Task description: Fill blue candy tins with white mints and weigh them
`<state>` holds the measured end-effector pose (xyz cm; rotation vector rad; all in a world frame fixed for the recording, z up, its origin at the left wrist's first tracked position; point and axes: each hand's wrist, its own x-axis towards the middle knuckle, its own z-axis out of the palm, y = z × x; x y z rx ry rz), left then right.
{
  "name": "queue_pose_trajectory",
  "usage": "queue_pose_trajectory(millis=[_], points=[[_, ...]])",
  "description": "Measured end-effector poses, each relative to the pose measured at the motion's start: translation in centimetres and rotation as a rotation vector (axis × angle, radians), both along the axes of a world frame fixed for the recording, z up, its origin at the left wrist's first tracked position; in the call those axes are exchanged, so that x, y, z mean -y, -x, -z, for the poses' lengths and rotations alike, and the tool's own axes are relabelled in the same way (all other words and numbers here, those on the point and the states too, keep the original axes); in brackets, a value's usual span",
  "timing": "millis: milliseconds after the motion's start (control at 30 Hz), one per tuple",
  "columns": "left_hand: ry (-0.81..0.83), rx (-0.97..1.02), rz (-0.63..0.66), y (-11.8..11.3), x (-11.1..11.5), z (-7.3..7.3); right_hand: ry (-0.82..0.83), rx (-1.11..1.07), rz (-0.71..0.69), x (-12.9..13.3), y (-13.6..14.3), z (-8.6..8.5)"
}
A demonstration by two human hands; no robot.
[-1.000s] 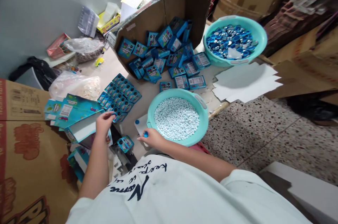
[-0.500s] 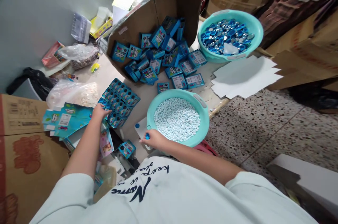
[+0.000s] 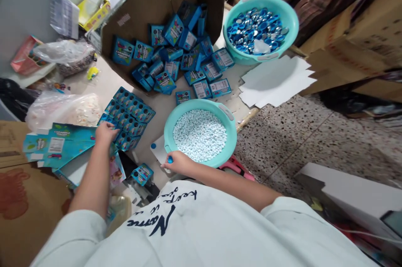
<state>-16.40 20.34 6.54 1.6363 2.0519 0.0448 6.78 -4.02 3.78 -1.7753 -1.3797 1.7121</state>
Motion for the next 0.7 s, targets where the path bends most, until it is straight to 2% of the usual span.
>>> queue_pose_trajectory(millis=[100, 200, 300, 367, 500, 600, 700], points=[[-0.041, 0.188, 0.053, -2.5, 7.3, -0.5, -0.037, 0.046, -0.028, -1.4, 0.4, -0.1], [0.057, 0.427, 0.178, -4.8, 14.7, -0.5, -0.085, 0.082, -0.102, -2.5, 1.5, -0.5], [0.153, 0.598, 0.239, -5.8, 19.5, -0.2, -0.118, 0.094, -0.201, -2.5, 2.5, -0.9], [0.197, 0.662, 0.242, -5.6, 21.0, 0.3, -0.118, 0.112, -0.256, -2.0, 2.8, -1.1], [0.242, 0.712, 0.245, -4.4, 22.3, 1.5, -0.114, 0.16, -0.315, -0.7, 2.8, -1.2], [0.198, 0.687, 0.244, -3.7, 23.4, 1.9, -0.122, 0.189, -0.324, -0.2, 3.3, -1.5], [0.109, 0.627, 0.217, -2.9, 23.8, 1.6, -0.133, 0.197, -0.304, -0.4, 4.1, -1.8]])
